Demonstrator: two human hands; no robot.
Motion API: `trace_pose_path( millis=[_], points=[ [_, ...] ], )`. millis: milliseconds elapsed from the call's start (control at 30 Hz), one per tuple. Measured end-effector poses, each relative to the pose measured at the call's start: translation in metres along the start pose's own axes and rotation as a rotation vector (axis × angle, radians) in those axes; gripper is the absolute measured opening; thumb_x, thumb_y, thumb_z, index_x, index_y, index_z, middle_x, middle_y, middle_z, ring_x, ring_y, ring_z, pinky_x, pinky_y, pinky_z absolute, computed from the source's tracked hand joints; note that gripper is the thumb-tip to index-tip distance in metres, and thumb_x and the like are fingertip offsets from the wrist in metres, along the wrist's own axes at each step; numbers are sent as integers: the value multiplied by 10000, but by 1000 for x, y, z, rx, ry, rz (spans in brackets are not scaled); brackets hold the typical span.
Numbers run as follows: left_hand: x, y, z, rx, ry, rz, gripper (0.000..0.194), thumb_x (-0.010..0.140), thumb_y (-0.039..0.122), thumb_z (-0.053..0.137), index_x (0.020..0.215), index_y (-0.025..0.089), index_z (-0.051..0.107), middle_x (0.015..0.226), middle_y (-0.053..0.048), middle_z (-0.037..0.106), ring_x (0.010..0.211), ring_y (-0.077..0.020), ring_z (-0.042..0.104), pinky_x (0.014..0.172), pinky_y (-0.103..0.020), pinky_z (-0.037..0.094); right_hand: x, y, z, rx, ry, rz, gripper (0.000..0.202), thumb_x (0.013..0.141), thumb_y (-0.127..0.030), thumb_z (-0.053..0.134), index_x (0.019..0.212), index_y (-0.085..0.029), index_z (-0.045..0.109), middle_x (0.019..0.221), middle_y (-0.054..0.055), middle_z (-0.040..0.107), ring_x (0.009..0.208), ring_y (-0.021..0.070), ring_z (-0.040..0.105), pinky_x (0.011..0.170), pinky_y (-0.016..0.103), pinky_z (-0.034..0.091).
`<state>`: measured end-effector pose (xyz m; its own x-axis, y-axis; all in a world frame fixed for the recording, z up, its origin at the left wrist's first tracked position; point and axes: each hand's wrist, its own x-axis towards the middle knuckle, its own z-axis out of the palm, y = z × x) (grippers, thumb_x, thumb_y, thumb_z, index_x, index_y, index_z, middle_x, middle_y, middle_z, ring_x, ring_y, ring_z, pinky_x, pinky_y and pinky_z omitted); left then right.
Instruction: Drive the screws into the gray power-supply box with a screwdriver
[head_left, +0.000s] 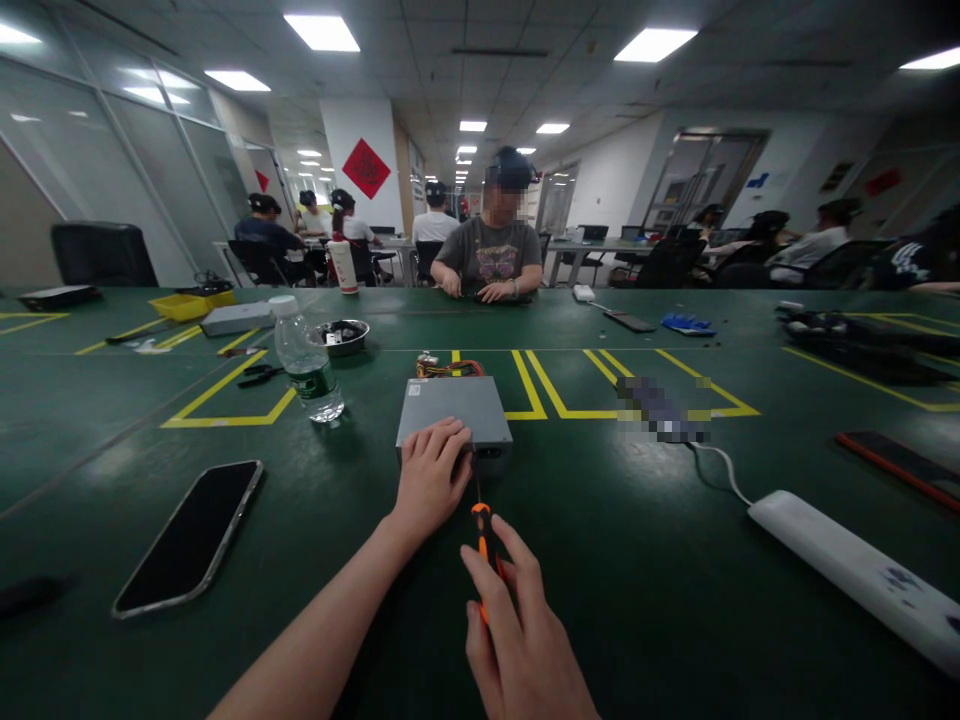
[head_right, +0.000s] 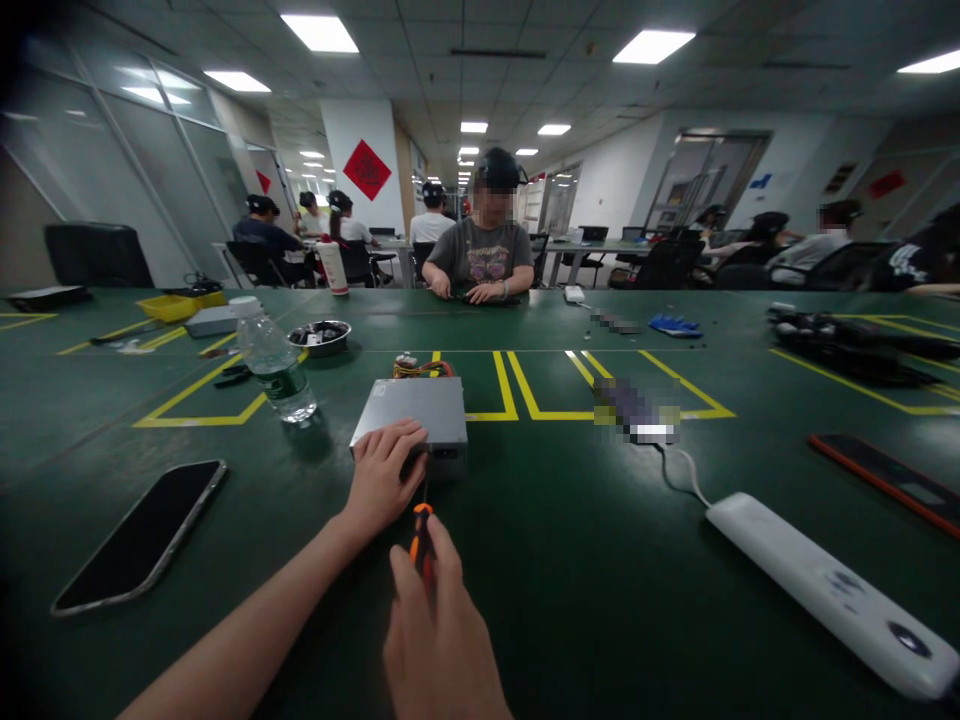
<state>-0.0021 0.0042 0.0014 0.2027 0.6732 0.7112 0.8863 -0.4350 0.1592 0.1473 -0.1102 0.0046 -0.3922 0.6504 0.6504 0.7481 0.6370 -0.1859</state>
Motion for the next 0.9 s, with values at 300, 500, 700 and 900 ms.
trace_pose_path(
  millis=[300, 500, 700, 900],
  points=[
    [0, 0, 1, -4, 9, 2, 256, 845, 227, 488, 1098, 230, 523, 1151, -58, 600, 1132, -219, 494, 911, -395, 325, 1, 12, -9, -34, 131, -20, 248, 917, -196, 439, 1097, -154, 604, 1153, 181, 571, 955, 231, 640, 741, 296, 559],
    [0, 1, -1, -5, -1, 0, 258, 848, 219, 485, 1102, 230, 524, 1149, -56, 599, 1130, -219, 491, 911, -396, 326, -4, 1, -6, 79, -27, 0, 379, 918, -240, 367, 1260, -136, 491, 1296, 214, 446, 1000, 249, 621, 660, 254, 572],
    [0, 0, 0, -12, -5, -5, 258, 851, 225, 479, 1105, 231, 525, 1151, -61, 598, 1137, -230, 486, 914, -407, 325, -4, 3, -8, 144, 58, -34, 311, 912, -276, 459, 1171, -119, 531, 1214, 164, 554, 1029, 228, 607, 781, 278, 550],
    [0, 0, -1, -8, -6, -4, 259, 849, 223, 481, 1104, 232, 523, 1151, -58, 596, 1132, -224, 489, 913, -400, 327, -6, 4, -6, 171, 34, -71, 267, 927, -217, 415, 1153, -170, 548, 1198, 145, 564, 1011, 204, 615, 780, 281, 547]
  ],
)
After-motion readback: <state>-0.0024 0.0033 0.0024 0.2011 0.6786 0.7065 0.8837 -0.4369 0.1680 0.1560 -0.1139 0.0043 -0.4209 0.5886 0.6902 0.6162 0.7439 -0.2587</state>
